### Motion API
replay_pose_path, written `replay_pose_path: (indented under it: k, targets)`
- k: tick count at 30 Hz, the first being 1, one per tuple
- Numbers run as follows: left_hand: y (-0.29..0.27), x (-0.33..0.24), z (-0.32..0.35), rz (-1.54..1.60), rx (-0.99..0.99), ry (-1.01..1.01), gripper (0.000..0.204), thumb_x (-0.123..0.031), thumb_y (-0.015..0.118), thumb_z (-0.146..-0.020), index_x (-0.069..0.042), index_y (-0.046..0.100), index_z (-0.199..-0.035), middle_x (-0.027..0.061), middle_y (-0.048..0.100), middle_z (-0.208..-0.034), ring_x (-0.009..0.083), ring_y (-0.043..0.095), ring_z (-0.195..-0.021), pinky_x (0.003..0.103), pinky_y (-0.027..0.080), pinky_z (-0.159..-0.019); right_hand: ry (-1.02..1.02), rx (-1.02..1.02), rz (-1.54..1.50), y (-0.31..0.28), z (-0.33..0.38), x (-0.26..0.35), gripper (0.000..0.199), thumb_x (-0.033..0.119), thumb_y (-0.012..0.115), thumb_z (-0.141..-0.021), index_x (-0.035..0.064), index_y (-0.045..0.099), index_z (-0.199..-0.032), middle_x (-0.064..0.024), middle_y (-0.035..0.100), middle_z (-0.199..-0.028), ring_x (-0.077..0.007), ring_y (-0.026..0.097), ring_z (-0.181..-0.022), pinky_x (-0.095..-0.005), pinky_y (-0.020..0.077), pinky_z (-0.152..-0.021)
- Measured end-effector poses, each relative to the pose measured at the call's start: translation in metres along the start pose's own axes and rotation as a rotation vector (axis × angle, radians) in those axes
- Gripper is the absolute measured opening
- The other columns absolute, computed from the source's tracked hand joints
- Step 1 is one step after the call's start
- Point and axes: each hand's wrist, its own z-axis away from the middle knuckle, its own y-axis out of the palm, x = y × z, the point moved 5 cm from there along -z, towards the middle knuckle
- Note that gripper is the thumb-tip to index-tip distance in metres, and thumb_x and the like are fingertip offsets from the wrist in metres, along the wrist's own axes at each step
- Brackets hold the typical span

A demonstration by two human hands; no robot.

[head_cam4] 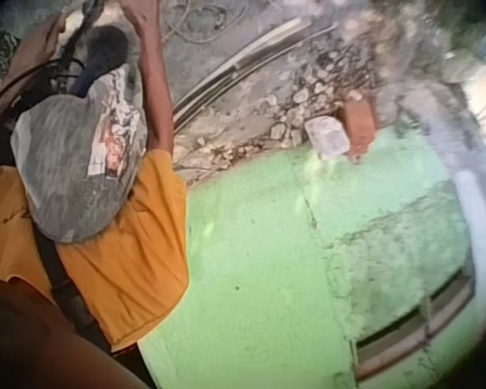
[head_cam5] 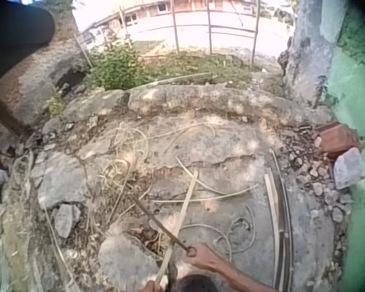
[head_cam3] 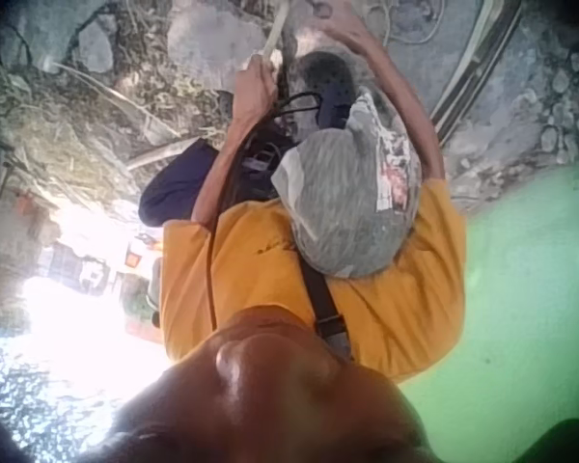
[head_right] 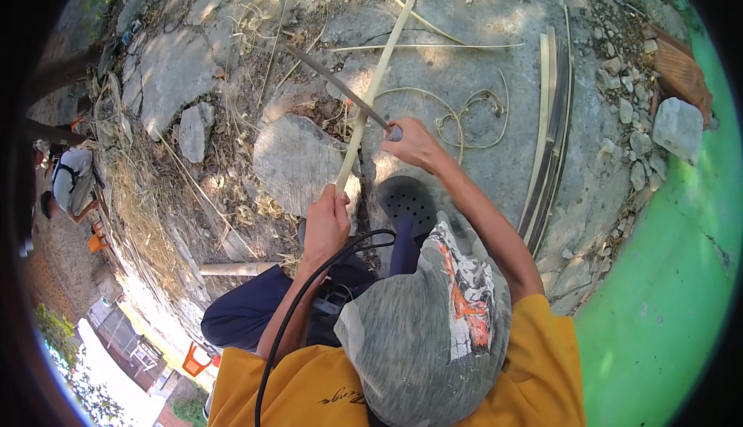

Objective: The person uses a large blade to peel and thin out long bamboo strips while working outdoors on a stone surface. The person repeatedly pulls the bamboo strip against the blade and then pulls at thin fibers by hand.

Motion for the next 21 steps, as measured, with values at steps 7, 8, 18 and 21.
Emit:
replay_pose_path:
  k: [7, 8, 18, 21]
  targets:
    - [-0.005, 0.001, 0.003, 0.037, 0.036, -0.027, 0.019, -0.013, 0.052, -0.103, 0.003, 0.055, -0.094, 0.027, 0.064, -0.076, 0.0477, 0.064, -0.07, 0.051, 0.047, -0.061, -0.124, 0.152, 0.065, 0.013, -0.005, -0.011, 0.035, 0.024, 0.072, -0.071, -0.0053, 0.068, -0.089, -0.0205, 0.064, -0.072, -0.0293, 0.063, -0.067, -0.0416, 0.051, -0.069]
    - [-0.002, 0.0, 0.005, 0.039, 0.042, -0.022, 0.019, -0.013, 0.052, -0.103, 0.003, 0.055, -0.094, 0.027, 0.064, -0.076, 0.0477, 0.064, -0.07, 0.051, 0.047, -0.061, -0.1, 0.065, 0.043, 0.003, -0.02, -0.023, 0.035, 0.024, 0.072, -0.071, -0.0052, 0.068, -0.089, -0.0203, 0.064, -0.072, -0.0295, 0.063, -0.068, -0.0415, 0.051, -0.069]
    - [-0.007, 0.012, 0.009, -0.011, -0.003, 0.062, 0.015, -0.011, 0.052, -0.103, 0.003, 0.053, -0.097, 0.0289, 0.06, -0.068, 0.0513, 0.062, -0.067, 0.057, 0.043, -0.059, -0.168, 0.165, 0.128, 0.018, -0.008, -0.016, 0.041, 0.028, 0.073, -0.073, -0.0063, 0.07, -0.095, -0.0276, 0.069, -0.085, -0.0377, 0.069, -0.082, -0.0458, 0.0526, -0.077]
    - [-0.008, 0.016, 0.007, -0.029, -0.017, 0.072, 0.015, -0.011, 0.052, -0.103, 0.002, 0.053, -0.098, 0.0287, 0.06, -0.068, 0.0513, 0.061, -0.066, 0.058, 0.043, -0.059, -0.143, 0.192, 0.178, 0.012, -0.029, -0.012, 0.044, 0.028, 0.073, -0.072, -0.0066, 0.071, -0.099, -0.0314, 0.068, -0.09, -0.0423, 0.069, -0.088, -0.0474, 0.0528, -0.079]
